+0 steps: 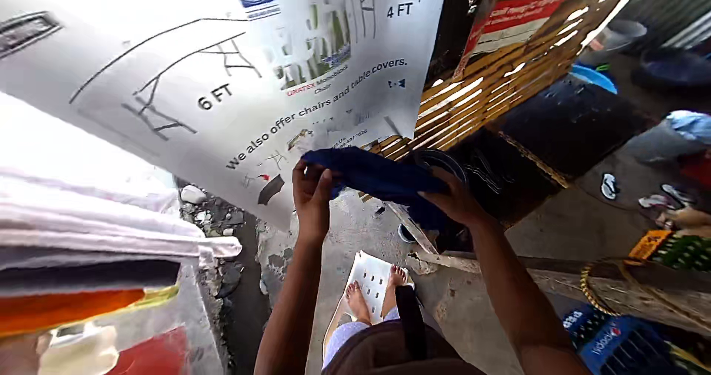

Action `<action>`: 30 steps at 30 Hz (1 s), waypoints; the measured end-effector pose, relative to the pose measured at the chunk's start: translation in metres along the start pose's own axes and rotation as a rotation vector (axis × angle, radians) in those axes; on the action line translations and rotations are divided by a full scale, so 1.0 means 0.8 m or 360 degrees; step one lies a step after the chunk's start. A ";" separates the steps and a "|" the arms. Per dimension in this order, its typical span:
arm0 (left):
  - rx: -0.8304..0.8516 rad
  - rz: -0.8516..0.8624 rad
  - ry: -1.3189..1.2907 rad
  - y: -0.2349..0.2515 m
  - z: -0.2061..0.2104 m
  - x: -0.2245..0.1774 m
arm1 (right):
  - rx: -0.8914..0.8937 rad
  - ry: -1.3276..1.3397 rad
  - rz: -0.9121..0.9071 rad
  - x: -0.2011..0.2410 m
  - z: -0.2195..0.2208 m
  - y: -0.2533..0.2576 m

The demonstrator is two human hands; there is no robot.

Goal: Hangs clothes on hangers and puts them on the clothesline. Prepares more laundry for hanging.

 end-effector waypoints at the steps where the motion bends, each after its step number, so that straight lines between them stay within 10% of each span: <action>1: 0.0115 0.0084 0.0198 -0.007 -0.009 -0.004 | 0.0043 0.0122 0.0007 0.026 -0.007 -0.005; 7: 0.0547 0.0389 0.0801 -0.095 0.002 0.006 | 0.0122 0.0626 -0.0051 0.143 0.017 -0.012; 12: 0.0132 0.0711 0.0827 -0.107 -0.013 -0.027 | 0.0292 0.0627 -0.0236 0.199 0.047 -0.021; 17: -0.0058 0.0518 0.0485 -0.077 -0.035 -0.092 | 0.0668 0.0358 -0.0462 0.207 0.065 -0.028; 23: -0.0389 0.0091 -0.0013 -0.047 -0.075 -0.157 | 0.0409 -0.0658 -0.0351 0.161 0.044 -0.007; 30: -0.0127 0.0465 0.0766 -0.043 -0.141 -0.256 | 0.0288 -0.0305 0.0091 0.133 -0.020 -0.005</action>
Point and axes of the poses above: each hand's wrist, its own y-axis towards the middle knuckle, its own z-axis out of the palm, x = y × z, the point moved 5 cm from there along y, towards the middle knuckle, and after that the axes turned 13 degrees about -y, right-handed, at the moved point
